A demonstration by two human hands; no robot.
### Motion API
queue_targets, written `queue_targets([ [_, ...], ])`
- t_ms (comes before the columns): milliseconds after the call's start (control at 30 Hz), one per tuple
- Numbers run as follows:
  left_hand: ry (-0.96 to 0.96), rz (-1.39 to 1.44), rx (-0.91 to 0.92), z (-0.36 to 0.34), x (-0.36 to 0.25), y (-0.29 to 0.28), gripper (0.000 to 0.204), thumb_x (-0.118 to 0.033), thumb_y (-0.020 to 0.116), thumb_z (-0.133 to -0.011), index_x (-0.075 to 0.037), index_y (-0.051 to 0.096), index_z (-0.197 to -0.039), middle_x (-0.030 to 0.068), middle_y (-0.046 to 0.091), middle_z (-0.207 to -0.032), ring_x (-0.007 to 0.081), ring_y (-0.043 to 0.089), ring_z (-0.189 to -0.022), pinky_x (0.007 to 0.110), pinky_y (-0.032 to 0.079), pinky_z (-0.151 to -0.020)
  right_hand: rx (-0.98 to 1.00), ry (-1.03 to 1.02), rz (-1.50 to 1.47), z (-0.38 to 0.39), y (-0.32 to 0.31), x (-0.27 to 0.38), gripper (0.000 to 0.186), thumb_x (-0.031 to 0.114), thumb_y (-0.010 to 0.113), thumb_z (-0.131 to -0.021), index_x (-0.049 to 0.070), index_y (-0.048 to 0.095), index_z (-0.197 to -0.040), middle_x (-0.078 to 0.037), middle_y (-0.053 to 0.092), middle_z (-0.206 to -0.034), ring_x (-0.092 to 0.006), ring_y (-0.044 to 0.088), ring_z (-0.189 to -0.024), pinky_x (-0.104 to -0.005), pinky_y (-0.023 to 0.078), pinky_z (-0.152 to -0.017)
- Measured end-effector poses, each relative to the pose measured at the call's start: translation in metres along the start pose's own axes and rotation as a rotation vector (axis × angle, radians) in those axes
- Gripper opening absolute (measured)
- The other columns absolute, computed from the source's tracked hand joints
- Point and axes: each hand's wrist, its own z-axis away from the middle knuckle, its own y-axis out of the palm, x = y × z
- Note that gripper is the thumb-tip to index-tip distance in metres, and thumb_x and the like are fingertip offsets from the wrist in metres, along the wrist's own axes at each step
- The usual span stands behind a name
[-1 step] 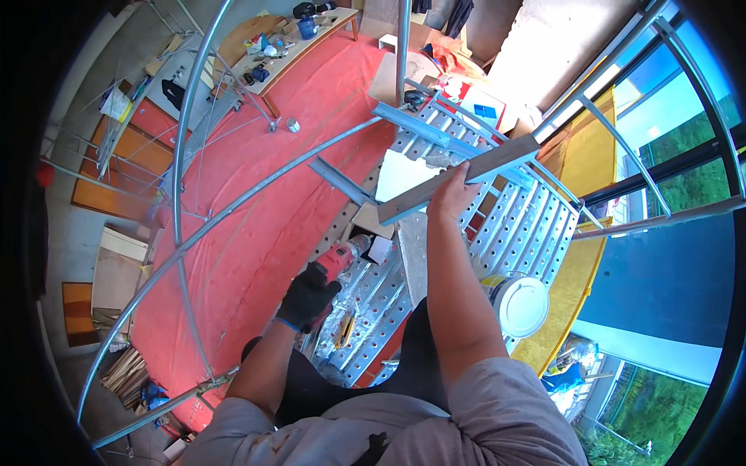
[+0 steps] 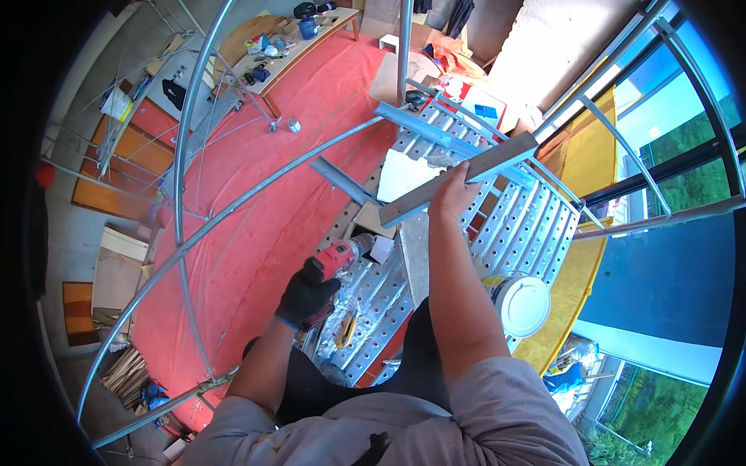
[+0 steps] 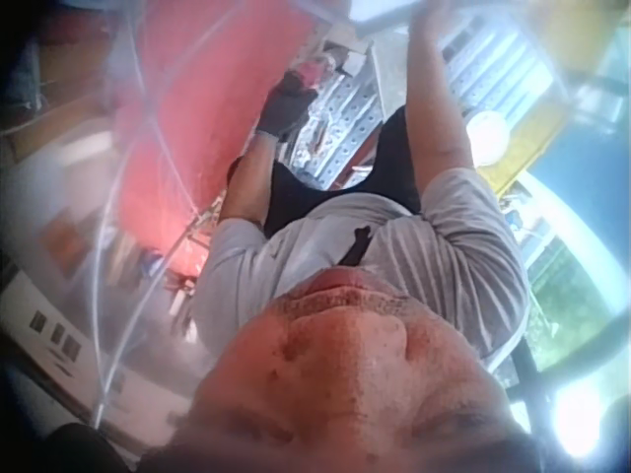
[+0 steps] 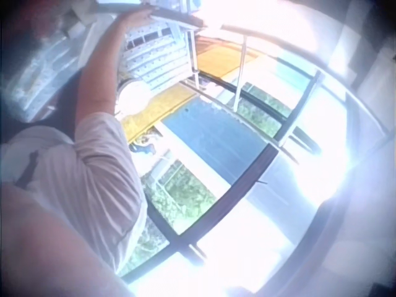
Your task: The person works on metal framing pieces on scaffolding using a drill, then stands up and inserts a metal framing piece into the ceiling frame by hand.
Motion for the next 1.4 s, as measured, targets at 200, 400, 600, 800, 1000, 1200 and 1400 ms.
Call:
queue_targets([
  [200, 0.193, 0.532, -0.114, 0.003, -0.003, -0.018, 0.039, -0.020, 0.080, -0.086, -0.008, 0.067, -0.121, 0.0063, 0.073, -0.101, 0.0189, 0.072, -0.086, 0.036, 0.057, -0.076, -0.013, -0.045, 0.391, 0.006, 0.001, 0.002, 0.037, 0.025, 0.060, -0.103, -0.003, 0.052, -0.126, -0.012, 0.066, -0.101, -0.0240, 0.066, -0.087, -0.0386, 0.055, -0.080],
  [400, 0.127, 0.710, -0.162, -0.002, 0.018, -0.029, 0.041, -0.023, 0.080, -0.085, -0.004, 0.067, -0.119, 0.0073, 0.073, -0.106, 0.0189, 0.072, -0.093, 0.035, 0.057, -0.080, -0.032, -0.084, 0.035, 0.000, -0.002, 0.005, 0.047, 0.026, 0.060, -0.104, -0.005, 0.045, -0.136, -0.017, 0.061, -0.122, -0.0251, 0.064, -0.102, -0.0385, 0.052, -0.088],
  [600, -0.100, 1.037, -0.108, -0.004, 0.022, -0.045, 0.032, -0.022, 0.078, -0.090, -0.006, 0.066, -0.115, 0.0035, 0.068, -0.082, 0.0132, 0.063, -0.065, 0.031, 0.053, -0.058, 0.111, -0.011, 0.274, 0.016, -0.005, 0.001, 0.037, 0.026, 0.060, -0.104, 0.001, 0.049, -0.129, -0.013, 0.062, -0.103, -0.0240, 0.066, -0.085, -0.0398, 0.056, -0.077],
  [800, -0.014, 1.304, -0.146, 0.003, 0.028, -0.042, 0.034, -0.022, 0.077, -0.091, -0.004, 0.065, -0.116, 0.0051, 0.068, -0.081, 0.0145, 0.064, -0.064, 0.030, 0.051, -0.057, 0.409, 0.272, 0.200, 0.039, 0.000, -0.010, 0.048, 0.041, 0.061, -0.103, 0.007, 0.042, -0.131, -0.018, 0.063, -0.108, -0.0327, 0.068, -0.094, -0.0504, 0.059, -0.074],
  [1000, -0.018, 1.225, -0.030, 0.003, 0.028, -0.044, 0.029, -0.017, 0.077, -0.089, 0.000, 0.067, -0.111, 0.0066, 0.068, -0.084, 0.0148, 0.065, -0.067, 0.031, 0.054, -0.060, 0.519, 0.307, 0.327, 0.056, 0.006, -0.002, 0.049, 0.042, 0.063, -0.102, 0.005, 0.045, -0.128, -0.017, 0.063, -0.107, -0.0310, 0.069, -0.092, -0.0492, 0.060, -0.074],
  [1200, 0.037, 1.259, -0.049, 0.003, 0.023, -0.037, 0.027, -0.014, 0.079, -0.087, -0.005, 0.068, -0.110, 0.0041, 0.067, -0.081, 0.0142, 0.065, -0.067, 0.030, 0.053, -0.060, 0.711, 0.352, 0.402, 0.084, 0.015, 0.008, 0.042, 0.039, 0.060, -0.104, 0.006, 0.049, -0.128, -0.013, 0.066, -0.101, -0.0256, 0.068, -0.083, -0.0428, 0.058, -0.069],
  [1400, 0.063, 1.172, 0.146, 0.004, 0.030, -0.037, 0.032, -0.012, 0.080, -0.084, -0.006, 0.069, -0.113, 0.0031, 0.069, -0.088, 0.0134, 0.066, -0.071, 0.029, 0.053, -0.060, 0.670, 0.253, 0.376, 0.065, 0.012, 0.013, 0.054, 0.051, 0.058, -0.103, 0.003, 0.051, -0.126, -0.016, 0.069, -0.102, -0.0276, 0.071, -0.085, -0.0424, 0.061, -0.071],
])
